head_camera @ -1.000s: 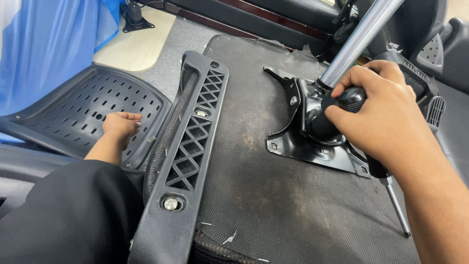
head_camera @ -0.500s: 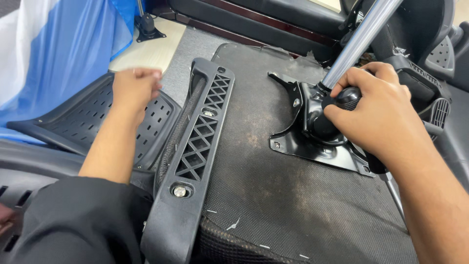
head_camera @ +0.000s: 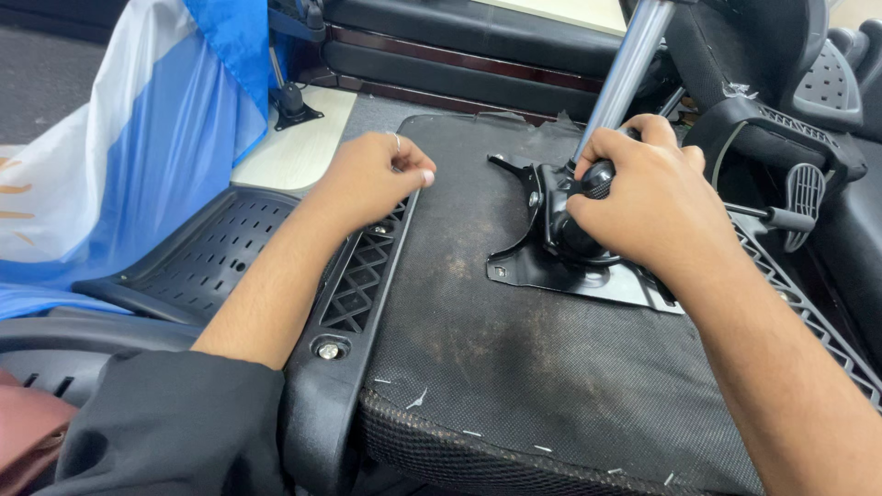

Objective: The person uses a screwdriver to tighten screws on a black metal bracket attached to a chair base. They then position and secure a perforated plastic panel onto the base using the same tool.

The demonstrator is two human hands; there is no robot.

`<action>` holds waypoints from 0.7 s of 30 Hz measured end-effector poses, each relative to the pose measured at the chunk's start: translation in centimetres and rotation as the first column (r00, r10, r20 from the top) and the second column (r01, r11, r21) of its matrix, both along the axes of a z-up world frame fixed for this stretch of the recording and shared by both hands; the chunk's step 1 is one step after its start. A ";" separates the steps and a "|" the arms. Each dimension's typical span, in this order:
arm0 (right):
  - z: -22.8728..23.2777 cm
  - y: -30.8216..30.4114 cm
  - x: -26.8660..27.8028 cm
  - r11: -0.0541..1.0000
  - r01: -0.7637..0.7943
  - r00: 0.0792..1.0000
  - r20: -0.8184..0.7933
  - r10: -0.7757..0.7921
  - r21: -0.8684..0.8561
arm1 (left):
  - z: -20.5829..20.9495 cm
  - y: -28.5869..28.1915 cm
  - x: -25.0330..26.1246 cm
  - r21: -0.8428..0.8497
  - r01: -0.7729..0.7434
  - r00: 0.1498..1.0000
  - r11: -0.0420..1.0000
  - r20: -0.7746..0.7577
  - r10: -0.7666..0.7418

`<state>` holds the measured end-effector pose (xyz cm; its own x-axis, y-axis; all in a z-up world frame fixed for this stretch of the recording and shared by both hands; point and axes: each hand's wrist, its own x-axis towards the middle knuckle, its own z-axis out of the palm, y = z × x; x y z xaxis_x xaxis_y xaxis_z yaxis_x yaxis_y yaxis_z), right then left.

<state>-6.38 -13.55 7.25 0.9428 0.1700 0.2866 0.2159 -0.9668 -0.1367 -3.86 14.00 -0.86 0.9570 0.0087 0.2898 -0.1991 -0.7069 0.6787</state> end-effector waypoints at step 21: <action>0.0 -1.1 0.0 0.988 -0.138 0.984 0.127 0.129 0.066 | -0.1 -1.8 -5.8 0.115 -0.304 0.738 0.946 -0.600 0.309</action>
